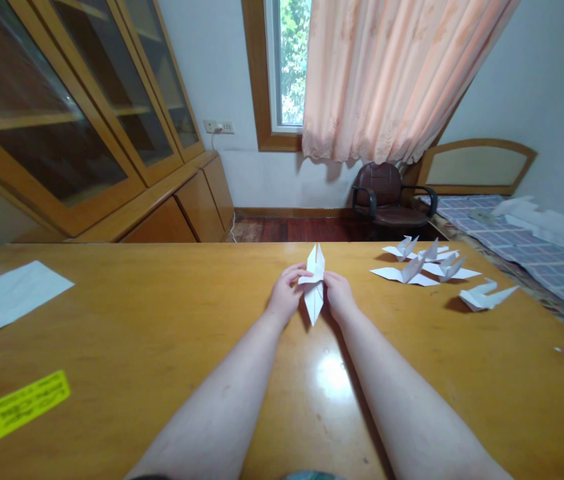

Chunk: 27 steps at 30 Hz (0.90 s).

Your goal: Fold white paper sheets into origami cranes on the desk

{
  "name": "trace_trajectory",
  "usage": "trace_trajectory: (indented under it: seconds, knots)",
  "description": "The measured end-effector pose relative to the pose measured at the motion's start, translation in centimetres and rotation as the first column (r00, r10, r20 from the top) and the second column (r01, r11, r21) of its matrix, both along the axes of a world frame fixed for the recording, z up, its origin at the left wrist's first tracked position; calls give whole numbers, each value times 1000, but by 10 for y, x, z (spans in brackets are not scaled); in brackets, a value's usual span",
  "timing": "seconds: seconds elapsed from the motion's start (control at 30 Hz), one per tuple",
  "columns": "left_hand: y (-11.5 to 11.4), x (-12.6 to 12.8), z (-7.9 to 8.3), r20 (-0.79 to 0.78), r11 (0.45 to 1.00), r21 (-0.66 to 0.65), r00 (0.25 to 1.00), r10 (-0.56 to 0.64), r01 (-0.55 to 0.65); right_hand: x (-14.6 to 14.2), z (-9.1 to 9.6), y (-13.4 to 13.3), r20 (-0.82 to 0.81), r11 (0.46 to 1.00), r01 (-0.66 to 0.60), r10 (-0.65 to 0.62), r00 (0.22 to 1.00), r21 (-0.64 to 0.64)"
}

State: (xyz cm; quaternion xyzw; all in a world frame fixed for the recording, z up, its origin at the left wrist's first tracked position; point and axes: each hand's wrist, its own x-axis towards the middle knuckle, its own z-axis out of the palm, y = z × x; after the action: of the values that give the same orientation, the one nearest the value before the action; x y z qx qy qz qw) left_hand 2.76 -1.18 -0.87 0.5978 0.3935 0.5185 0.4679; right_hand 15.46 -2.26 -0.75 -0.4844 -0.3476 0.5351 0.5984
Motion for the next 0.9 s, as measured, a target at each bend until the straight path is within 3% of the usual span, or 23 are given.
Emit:
trace_trajectory:
  seconds: [0.13,0.27,0.4,0.5,0.7,0.8,0.9]
  knots:
    - [-4,0,2,8,997,-25,998,-69,69,2,-4,2,-57,998,61,-60,997,21]
    - [-3,2,1,-17,990,-36,990,-139,138,3,-7,4,-80,999,31,-29,996,26]
    - [1,4,-2,-183,999,0,982,-41,41,2,-5,3,-156,996,-89,88,984,4]
    - [3,4,-4,-210,999,-17,977,38,-43,1,-3,2,-144,987,-158,162,976,41]
    - [2,4,-6,-226,997,-28,972,66,-74,2,-9,4,52,993,-96,93,994,74]
    - [1,4,-8,-225,993,-22,968,108,-115,3,-11,6,60,996,-67,63,996,61]
    - [2,4,-9,-119,988,-73,985,126,-135,2,-9,5,41,998,-57,55,998,32]
